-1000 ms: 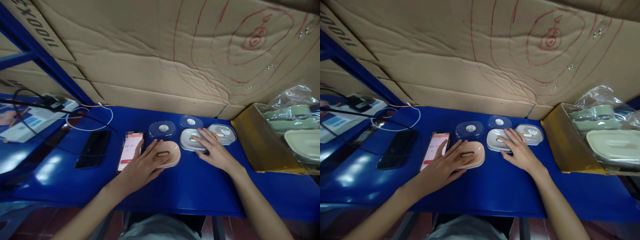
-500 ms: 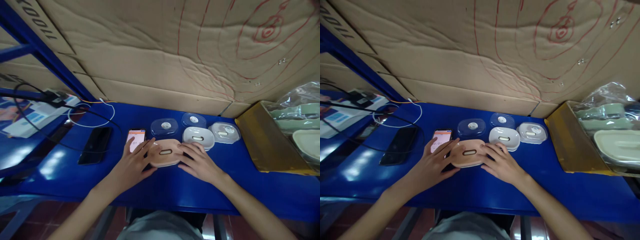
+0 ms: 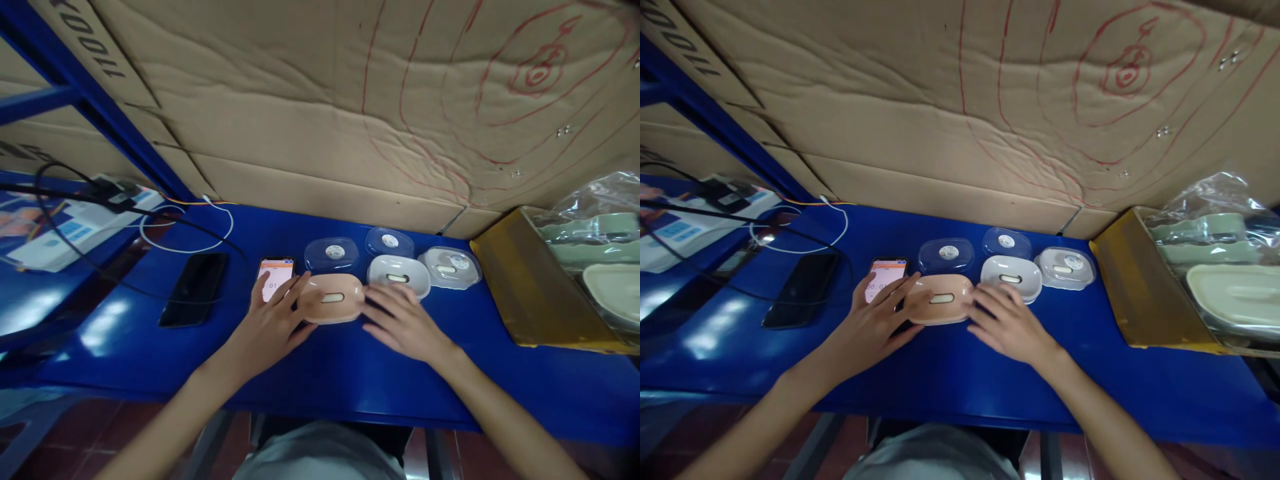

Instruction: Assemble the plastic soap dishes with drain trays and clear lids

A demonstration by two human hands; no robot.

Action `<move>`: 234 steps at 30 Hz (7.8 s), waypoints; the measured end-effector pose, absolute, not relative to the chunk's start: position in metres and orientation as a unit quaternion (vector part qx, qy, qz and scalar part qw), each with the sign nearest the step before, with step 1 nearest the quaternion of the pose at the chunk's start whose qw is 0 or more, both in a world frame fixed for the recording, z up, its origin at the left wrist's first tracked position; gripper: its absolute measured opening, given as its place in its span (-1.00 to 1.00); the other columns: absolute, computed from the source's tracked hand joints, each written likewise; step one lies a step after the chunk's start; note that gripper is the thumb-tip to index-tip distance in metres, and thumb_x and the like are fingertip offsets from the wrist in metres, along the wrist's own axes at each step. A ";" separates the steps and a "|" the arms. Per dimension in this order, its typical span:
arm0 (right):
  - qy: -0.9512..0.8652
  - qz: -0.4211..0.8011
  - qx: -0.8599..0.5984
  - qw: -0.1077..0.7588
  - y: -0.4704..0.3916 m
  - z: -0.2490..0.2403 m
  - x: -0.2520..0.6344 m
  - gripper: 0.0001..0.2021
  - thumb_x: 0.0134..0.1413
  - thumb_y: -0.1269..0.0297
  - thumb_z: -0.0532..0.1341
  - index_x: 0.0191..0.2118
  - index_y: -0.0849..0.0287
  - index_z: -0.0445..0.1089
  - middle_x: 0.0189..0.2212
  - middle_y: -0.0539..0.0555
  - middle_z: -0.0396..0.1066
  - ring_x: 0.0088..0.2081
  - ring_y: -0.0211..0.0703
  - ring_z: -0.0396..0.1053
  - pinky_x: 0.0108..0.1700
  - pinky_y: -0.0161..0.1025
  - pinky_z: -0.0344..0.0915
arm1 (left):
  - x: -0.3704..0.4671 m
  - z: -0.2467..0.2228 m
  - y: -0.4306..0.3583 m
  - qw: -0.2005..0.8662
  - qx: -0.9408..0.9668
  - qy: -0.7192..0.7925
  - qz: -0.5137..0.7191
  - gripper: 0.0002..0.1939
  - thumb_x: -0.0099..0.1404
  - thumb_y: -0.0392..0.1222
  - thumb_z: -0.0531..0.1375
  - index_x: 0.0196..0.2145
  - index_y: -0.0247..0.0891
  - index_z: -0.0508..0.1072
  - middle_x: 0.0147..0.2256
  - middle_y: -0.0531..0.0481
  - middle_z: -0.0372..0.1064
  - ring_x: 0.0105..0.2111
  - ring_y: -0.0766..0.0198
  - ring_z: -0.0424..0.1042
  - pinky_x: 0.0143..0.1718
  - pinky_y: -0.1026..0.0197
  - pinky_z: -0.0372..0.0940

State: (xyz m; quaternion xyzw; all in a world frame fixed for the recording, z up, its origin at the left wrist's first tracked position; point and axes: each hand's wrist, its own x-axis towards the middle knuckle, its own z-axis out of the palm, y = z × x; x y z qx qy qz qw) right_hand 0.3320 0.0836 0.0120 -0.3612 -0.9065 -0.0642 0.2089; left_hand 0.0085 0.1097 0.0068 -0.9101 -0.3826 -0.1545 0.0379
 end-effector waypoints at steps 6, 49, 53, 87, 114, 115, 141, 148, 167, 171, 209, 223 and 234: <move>-0.810 -0.042 -0.539 0.228 0.098 0.026 0.400 -0.42 0.45 0.02 0.20 0.47 -0.07 0.17 0.38 0.22 0.32 0.37 0.24 0.30 0.38 0.25 0.10 | 0.051 0.039 0.121 0.009 -0.926 -0.343 -0.156 -0.45 0.51 -0.02 0.24 0.39 -0.02 0.33 0.42 -0.26 0.20 0.36 -0.22 0.29 0.43 -0.51 -0.20; -0.848 -0.039 -0.518 0.103 0.090 0.012 0.399 -0.54 0.46 0.00 0.19 0.36 -0.04 0.38 0.41 0.23 0.28 0.41 0.31 0.23 0.43 0.55 -0.12 | 0.118 0.022 0.159 0.003 -0.944 -0.298 -0.143 -0.63 0.58 -0.03 0.15 0.24 -0.17 0.45 0.35 -0.28 0.32 0.23 -0.09 0.47 0.43 -0.30 -0.02; -0.852 -0.053 -0.513 0.088 0.090 0.010 0.397 -0.49 0.48 0.07 0.18 0.44 -0.07 0.26 0.45 0.24 0.20 0.44 0.28 0.18 0.43 0.54 -0.08 | 0.119 0.022 0.159 -0.002 -0.942 -0.302 -0.143 -0.63 0.54 -0.05 0.21 0.22 -0.16 0.45 0.35 -0.28 0.32 0.27 -0.11 0.43 0.43 -0.34 -0.04; -0.872 0.146 -0.465 0.042 0.246 0.043 0.281 -0.30 0.16 0.28 0.41 0.39 0.07 0.26 0.40 0.28 0.26 0.37 0.25 0.27 0.30 0.28 0.18 | 0.034 0.047 0.256 -0.112 -0.891 -0.439 -0.023 -0.54 0.30 -0.16 0.30 0.13 -0.13 0.36 0.17 -0.17 0.49 0.18 -0.17 0.45 0.25 -0.29 0.06; -0.922 0.030 -0.367 0.122 0.134 0.024 0.284 -0.36 0.42 -0.05 0.24 0.44 0.16 0.18 0.37 0.33 0.31 0.35 0.19 0.32 0.38 0.27 0.14 | -0.021 0.015 0.163 -0.067 -0.922 -0.344 -0.163 -0.27 0.25 -0.01 0.48 0.27 -0.16 0.34 0.28 -0.28 0.41 0.24 -0.17 0.45 0.40 -0.38 -0.02; -0.923 0.020 -0.367 0.117 0.133 0.024 0.283 -0.33 0.42 -0.05 0.24 0.46 0.15 0.15 0.38 0.33 0.30 0.35 0.21 0.31 0.38 0.28 0.14 | -0.022 0.013 0.164 -0.065 -0.923 -0.342 -0.163 -0.26 0.24 -0.01 0.49 0.28 -0.16 0.34 0.27 -0.28 0.42 0.24 -0.17 0.46 0.40 -0.38 -0.03; -0.901 -0.089 -0.412 0.099 0.119 -0.003 0.274 -0.15 0.43 0.03 0.23 0.58 0.26 -0.18 0.53 0.44 -0.10 0.51 0.38 -0.03 0.48 0.36 0.03 | -0.005 0.014 0.158 -0.015 -0.915 -0.361 -0.180 -0.51 0.38 -0.08 0.29 0.22 -0.15 0.40 0.31 -0.32 0.37 0.25 -0.18 0.44 0.41 -0.43 -0.06; -0.895 -0.107 -0.418 0.118 0.117 -0.009 0.274 -0.11 0.41 0.02 0.25 0.59 0.19 -0.22 0.50 0.45 -0.01 0.49 0.34 0.07 0.47 0.28 0.12 | -0.003 0.010 0.160 -0.006 -0.914 -0.362 -0.183 -0.51 0.43 -0.01 0.30 0.24 -0.16 0.41 0.32 -0.36 0.35 0.25 -0.18 0.45 0.41 -0.44 -0.06; -0.887 -0.058 -0.442 0.122 0.137 0.002 0.309 -0.31 0.45 -0.07 0.18 0.51 0.17 0.11 0.49 0.38 0.07 0.42 0.29 0.21 0.40 0.32 0.15 | 0.001 0.005 0.160 -0.016 -0.908 -0.374 -0.186 -0.48 0.42 0.04 0.32 0.24 -0.13 0.38 0.26 -0.30 0.40 0.23 -0.14 0.44 0.42 -0.41 -0.12; -0.895 -0.045 -0.426 0.123 0.142 0.001 0.319 -0.34 0.46 -0.06 0.16 0.50 0.13 0.12 0.49 0.36 0.08 0.43 0.25 0.19 0.39 0.27 0.16 | 0.001 0.007 0.158 -0.026 -0.909 -0.371 -0.189 -0.49 0.40 0.03 0.33 0.23 -0.11 0.40 0.25 -0.29 0.40 0.22 -0.15 0.44 0.42 -0.43 -0.13; -0.756 0.002 -0.644 0.120 0.207 0.019 0.425 -0.56 0.46 0.25 0.05 0.34 0.09 0.35 0.35 0.24 0.36 0.33 0.17 0.34 0.29 0.23 0.18 | 0.105 0.046 0.176 0.045 -0.896 -0.408 -0.172 -0.49 0.48 -0.13 0.22 0.33 -0.25 0.34 0.37 -0.40 0.22 0.34 -0.24 0.28 0.39 -0.44 -0.01; -0.769 0.052 -0.631 0.088 0.214 0.013 0.421 -0.54 0.45 0.34 0.03 0.35 0.04 0.37 0.28 0.16 0.46 0.20 0.12 0.48 0.26 0.06 0.23 | 0.193 0.039 0.274 -0.130 -0.916 -0.376 -0.050 -0.27 0.28 -0.46 0.25 0.36 -0.14 0.27 0.31 -0.31 0.28 0.29 -0.19 0.36 0.20 -0.22 0.34; -0.777 0.077 -0.599 0.176 0.203 0.047 0.427 -0.59 0.49 0.23 -0.01 0.29 0.07 0.38 0.33 0.14 0.39 0.32 0.05 0.38 0.30 0.06 0.31 | 0.182 0.048 0.243 -0.160 -0.902 -0.377 -0.139 -0.51 0.49 -0.08 0.26 0.30 -0.13 0.31 0.34 -0.18 0.25 0.31 -0.06 0.31 0.28 -0.16 0.26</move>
